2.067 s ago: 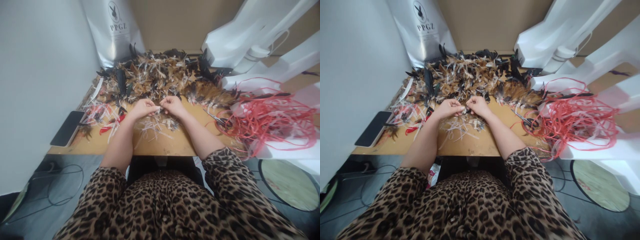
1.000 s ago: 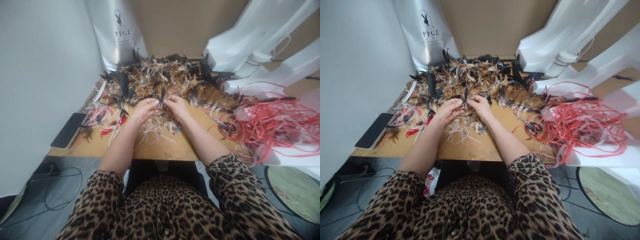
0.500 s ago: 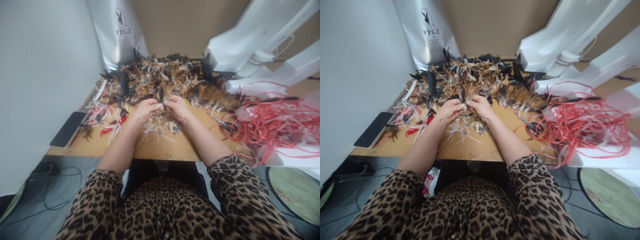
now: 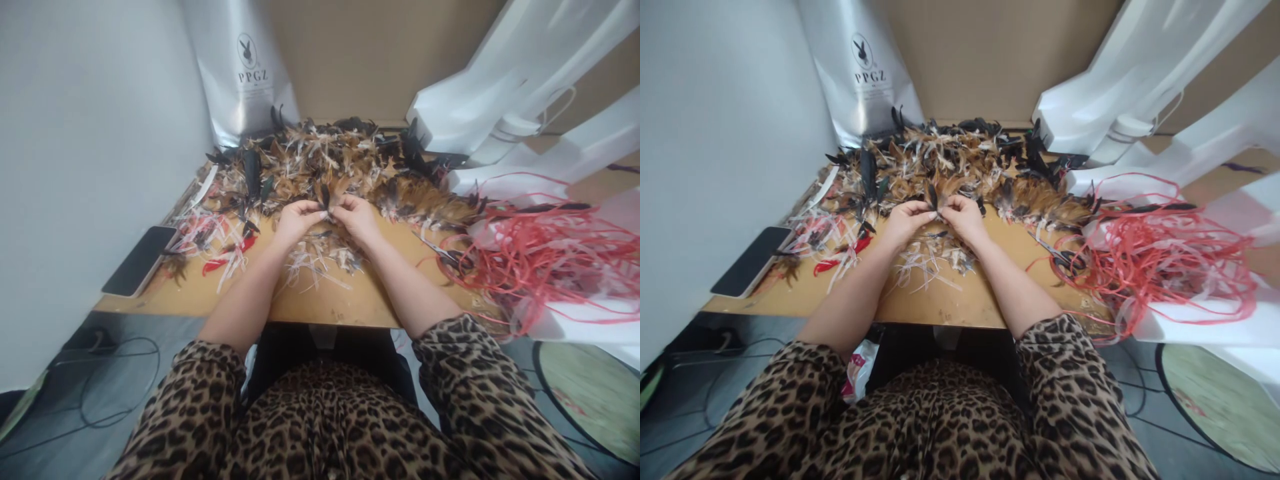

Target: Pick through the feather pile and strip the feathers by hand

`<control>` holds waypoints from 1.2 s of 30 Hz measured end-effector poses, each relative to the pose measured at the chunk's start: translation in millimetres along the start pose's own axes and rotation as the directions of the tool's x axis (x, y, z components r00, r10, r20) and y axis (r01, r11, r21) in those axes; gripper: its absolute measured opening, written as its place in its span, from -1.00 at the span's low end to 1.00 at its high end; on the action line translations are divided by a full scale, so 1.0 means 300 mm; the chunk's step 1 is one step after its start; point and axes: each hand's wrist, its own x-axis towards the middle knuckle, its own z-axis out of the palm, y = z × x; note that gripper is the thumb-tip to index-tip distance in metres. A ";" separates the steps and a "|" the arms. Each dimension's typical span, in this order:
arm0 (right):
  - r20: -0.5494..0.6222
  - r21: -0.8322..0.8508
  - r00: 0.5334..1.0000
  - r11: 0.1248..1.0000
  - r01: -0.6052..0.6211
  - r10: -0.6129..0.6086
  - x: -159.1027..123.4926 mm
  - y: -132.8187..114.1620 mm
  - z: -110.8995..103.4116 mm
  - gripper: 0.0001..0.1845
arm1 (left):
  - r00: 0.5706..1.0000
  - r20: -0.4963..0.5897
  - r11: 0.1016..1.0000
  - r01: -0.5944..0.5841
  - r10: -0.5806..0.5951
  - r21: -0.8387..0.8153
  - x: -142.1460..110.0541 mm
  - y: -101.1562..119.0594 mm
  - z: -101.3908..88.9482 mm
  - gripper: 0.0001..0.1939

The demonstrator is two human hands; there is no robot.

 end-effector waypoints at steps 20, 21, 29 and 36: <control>0.055 0.015 0.998 1.000 -0.011 0.010 0.016 0.059 -0.001 -0.79 | 0.984 -0.066 0.977 0.153 -0.164 -0.151 -0.017 0.020 0.031 -0.86; 0.049 0.006 0.999 1.000 -0.011 0.011 0.015 0.059 0.002 -0.78 | 0.986 -0.077 0.983 0.139 -0.148 -0.118 -0.018 0.021 0.033 -0.87; 0.055 0.070 0.998 0.997 -0.025 0.021 0.010 0.047 0.009 -0.83 | 0.994 -0.073 0.996 0.078 -0.081 -0.037 -0.025 0.026 0.044 -0.87; 0.039 0.097 0.997 0.993 -0.070 0.066 0.017 0.063 0.004 -0.83 | 0.991 -0.034 0.983 0.126 -0.131 -0.137 -0.017 0.010 0.034 -0.80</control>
